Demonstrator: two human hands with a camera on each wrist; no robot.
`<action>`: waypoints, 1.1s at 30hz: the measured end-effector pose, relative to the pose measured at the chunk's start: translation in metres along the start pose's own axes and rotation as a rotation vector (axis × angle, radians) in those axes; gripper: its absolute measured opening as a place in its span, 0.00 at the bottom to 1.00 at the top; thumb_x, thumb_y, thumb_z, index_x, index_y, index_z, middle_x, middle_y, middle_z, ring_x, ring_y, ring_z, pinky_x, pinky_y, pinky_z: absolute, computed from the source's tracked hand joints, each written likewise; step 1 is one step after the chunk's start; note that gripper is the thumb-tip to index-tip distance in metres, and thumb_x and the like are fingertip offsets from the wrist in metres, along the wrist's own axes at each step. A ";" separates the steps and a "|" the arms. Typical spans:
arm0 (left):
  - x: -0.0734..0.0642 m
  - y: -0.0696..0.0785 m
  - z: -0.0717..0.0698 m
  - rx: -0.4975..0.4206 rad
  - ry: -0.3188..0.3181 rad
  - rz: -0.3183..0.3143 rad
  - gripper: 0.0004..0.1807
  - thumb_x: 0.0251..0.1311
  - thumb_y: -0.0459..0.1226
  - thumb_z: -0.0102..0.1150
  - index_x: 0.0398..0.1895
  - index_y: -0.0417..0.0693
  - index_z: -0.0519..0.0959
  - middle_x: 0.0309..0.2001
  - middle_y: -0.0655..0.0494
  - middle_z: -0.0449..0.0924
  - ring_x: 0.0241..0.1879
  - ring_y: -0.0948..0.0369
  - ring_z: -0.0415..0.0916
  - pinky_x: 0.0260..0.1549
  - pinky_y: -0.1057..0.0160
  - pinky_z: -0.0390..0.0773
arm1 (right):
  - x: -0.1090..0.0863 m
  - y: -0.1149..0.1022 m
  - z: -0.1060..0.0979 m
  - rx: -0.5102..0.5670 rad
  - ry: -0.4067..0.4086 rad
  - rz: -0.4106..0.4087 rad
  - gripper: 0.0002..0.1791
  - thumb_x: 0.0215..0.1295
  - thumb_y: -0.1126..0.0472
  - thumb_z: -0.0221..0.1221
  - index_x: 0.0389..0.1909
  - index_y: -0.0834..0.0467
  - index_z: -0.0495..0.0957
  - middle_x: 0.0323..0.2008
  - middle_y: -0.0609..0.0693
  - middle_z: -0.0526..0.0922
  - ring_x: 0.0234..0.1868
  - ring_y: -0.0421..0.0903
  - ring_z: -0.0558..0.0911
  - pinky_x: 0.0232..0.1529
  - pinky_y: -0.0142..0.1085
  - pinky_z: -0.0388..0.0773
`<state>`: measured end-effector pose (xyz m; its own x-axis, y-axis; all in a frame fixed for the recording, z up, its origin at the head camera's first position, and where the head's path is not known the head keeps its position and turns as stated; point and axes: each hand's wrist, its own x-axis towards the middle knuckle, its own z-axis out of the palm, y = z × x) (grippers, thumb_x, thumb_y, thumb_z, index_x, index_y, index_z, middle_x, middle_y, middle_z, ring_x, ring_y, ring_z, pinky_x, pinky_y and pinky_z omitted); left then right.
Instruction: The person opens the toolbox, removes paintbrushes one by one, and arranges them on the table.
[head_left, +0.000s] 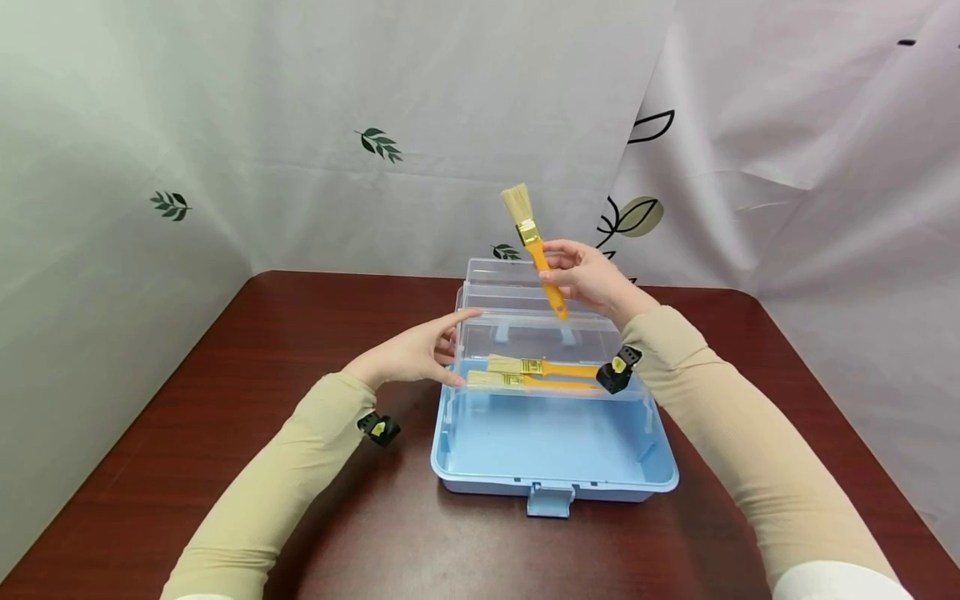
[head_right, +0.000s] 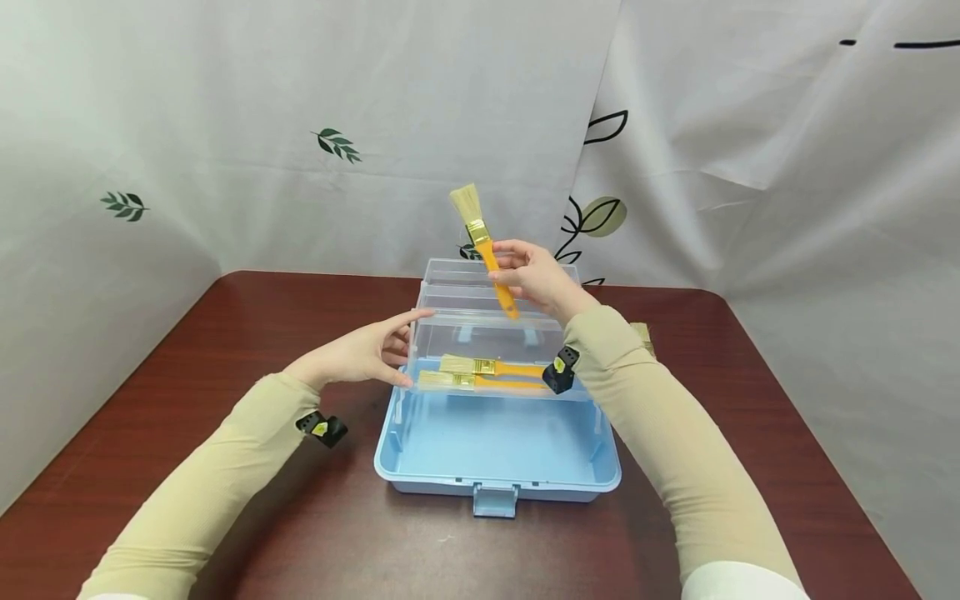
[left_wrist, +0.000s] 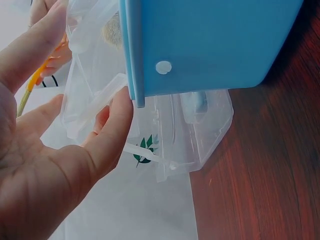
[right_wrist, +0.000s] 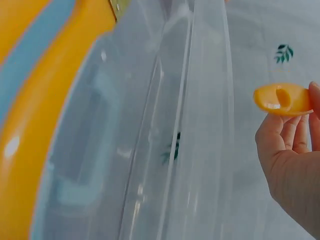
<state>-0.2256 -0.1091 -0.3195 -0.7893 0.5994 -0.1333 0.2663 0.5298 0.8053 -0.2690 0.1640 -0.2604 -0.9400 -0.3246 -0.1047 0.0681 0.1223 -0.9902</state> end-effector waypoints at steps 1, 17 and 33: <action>0.000 0.000 0.000 0.000 -0.001 -0.002 0.56 0.43 0.35 0.75 0.73 0.67 0.50 0.56 0.41 0.63 0.54 0.49 0.72 0.54 0.53 0.76 | -0.002 0.002 0.002 0.017 -0.016 -0.010 0.27 0.65 0.71 0.54 0.65 0.63 0.62 0.40 0.44 0.78 0.45 0.46 0.76 0.43 0.32 0.77; -0.001 0.001 0.000 0.014 0.006 -0.002 0.56 0.44 0.35 0.74 0.73 0.65 0.50 0.55 0.43 0.64 0.54 0.50 0.72 0.54 0.54 0.76 | -0.020 0.015 0.018 0.132 -0.118 0.022 0.26 0.65 0.76 0.50 0.65 0.66 0.60 0.37 0.43 0.81 0.39 0.40 0.79 0.42 0.31 0.80; 0.000 0.000 0.001 0.005 0.010 0.000 0.55 0.44 0.34 0.74 0.73 0.66 0.51 0.55 0.43 0.63 0.53 0.49 0.72 0.54 0.53 0.76 | -0.049 0.023 0.011 0.149 -0.116 0.033 0.21 0.66 0.75 0.50 0.59 0.61 0.65 0.37 0.44 0.81 0.36 0.40 0.79 0.41 0.30 0.79</action>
<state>-0.2253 -0.1085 -0.3204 -0.7945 0.5938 -0.1274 0.2693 0.5324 0.8026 -0.2179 0.1727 -0.2795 -0.8921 -0.4300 -0.1391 0.1555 -0.0031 -0.9878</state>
